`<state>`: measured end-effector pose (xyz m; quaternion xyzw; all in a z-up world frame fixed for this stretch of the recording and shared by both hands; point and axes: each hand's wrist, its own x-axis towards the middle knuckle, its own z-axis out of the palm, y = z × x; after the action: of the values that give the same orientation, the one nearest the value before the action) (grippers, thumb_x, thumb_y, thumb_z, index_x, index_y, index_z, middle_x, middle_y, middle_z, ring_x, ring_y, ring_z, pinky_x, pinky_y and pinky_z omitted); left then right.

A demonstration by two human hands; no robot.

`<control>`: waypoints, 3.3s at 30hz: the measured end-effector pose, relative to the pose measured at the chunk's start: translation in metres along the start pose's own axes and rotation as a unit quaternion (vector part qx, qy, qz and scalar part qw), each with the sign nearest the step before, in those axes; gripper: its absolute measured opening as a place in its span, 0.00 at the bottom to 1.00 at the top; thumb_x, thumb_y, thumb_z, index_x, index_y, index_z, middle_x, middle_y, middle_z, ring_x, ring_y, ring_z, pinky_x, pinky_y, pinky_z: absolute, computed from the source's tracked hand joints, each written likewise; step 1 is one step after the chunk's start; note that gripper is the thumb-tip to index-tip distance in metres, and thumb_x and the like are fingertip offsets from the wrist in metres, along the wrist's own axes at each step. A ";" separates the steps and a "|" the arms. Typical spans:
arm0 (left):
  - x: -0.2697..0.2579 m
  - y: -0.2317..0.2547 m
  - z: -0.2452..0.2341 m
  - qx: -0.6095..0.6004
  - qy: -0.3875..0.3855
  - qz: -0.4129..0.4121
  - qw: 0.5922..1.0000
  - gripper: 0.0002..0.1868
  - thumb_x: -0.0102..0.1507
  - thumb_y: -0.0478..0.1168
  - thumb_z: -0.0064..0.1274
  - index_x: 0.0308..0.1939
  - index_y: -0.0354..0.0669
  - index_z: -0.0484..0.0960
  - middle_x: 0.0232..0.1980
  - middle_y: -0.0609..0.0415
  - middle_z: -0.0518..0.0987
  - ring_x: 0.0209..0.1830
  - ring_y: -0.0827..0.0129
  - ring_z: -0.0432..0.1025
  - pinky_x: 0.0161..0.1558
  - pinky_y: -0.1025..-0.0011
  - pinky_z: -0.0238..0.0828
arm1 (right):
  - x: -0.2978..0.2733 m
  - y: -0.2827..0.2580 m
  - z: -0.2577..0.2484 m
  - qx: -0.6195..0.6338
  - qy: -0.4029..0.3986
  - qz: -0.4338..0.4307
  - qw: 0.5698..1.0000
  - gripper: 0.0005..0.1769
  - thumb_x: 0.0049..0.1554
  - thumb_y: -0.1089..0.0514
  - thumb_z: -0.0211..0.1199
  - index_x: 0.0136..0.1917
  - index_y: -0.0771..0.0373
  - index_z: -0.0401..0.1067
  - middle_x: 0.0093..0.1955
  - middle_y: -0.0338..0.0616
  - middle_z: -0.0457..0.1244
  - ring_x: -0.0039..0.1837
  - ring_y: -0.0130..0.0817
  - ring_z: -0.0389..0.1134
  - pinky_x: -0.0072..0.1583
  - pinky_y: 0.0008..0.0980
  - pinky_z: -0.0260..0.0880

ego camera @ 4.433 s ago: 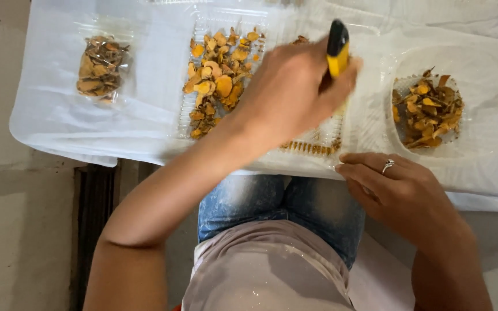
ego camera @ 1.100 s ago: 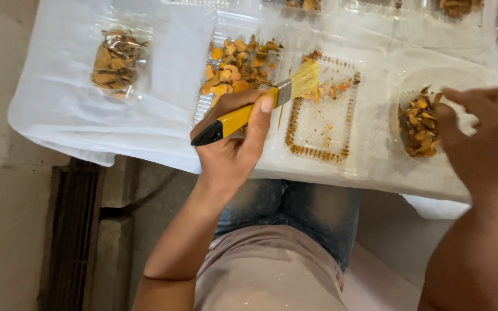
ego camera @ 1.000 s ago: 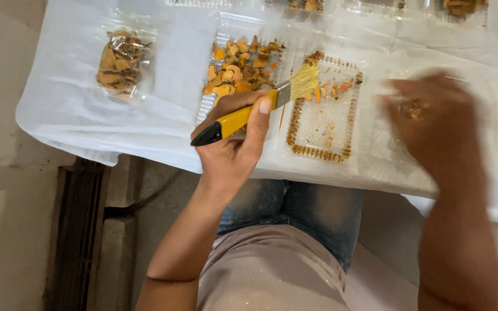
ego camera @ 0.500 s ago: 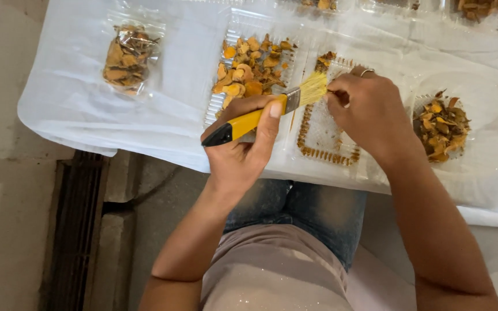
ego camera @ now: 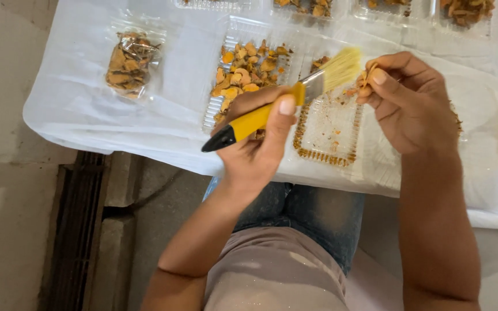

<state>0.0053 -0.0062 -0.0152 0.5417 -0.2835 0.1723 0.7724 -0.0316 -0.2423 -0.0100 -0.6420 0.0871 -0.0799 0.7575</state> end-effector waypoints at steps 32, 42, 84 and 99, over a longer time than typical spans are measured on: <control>-0.003 0.004 -0.017 0.146 -0.045 -0.023 0.988 0.08 0.72 0.40 0.52 0.49 0.38 0.78 0.43 0.49 0.82 0.35 0.69 0.77 0.36 0.72 0.75 | -0.061 -0.011 -0.107 -0.601 0.117 -0.037 0.790 0.04 0.76 0.69 0.71 0.57 0.73 0.78 0.43 0.49 0.62 0.41 0.33 0.60 0.43 0.32 0.60; -0.005 0.008 -0.021 0.149 -0.034 -0.036 0.988 0.07 0.72 0.39 0.53 0.49 0.38 0.78 0.44 0.48 0.82 0.41 0.64 0.79 0.43 0.68 0.78 | 0.018 -0.016 0.003 -0.759 -0.128 -0.051 0.637 0.23 0.66 0.52 0.53 0.67 0.63 0.76 0.61 0.60 0.67 0.69 0.58 0.57 0.63 0.58 0.60; -0.008 0.004 -0.021 0.151 0.017 -0.021 0.988 0.07 0.71 0.37 0.54 0.50 0.37 0.79 0.47 0.48 0.82 0.45 0.62 0.80 0.47 0.68 0.79 | -0.024 -0.025 -0.030 -0.663 0.017 -0.176 0.728 0.19 0.70 0.57 0.79 0.63 0.75 0.78 0.54 0.59 0.68 0.51 0.45 0.69 0.59 0.43 0.68; 0.002 -0.004 -0.024 0.080 0.052 -0.079 0.992 0.10 0.73 0.44 0.49 0.46 0.39 0.76 0.36 0.55 0.75 0.31 0.73 0.69 0.36 0.71 0.66 | 0.052 -0.013 0.058 -0.617 -0.131 0.068 0.773 0.47 0.54 0.43 0.73 0.75 0.66 0.56 0.70 0.62 0.55 0.69 0.55 0.60 0.57 0.55 0.63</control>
<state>0.0151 0.0148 -0.0231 0.6131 -0.1849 0.1606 0.7511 0.0327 -0.2015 0.0110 -0.9683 0.0606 0.1275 0.2060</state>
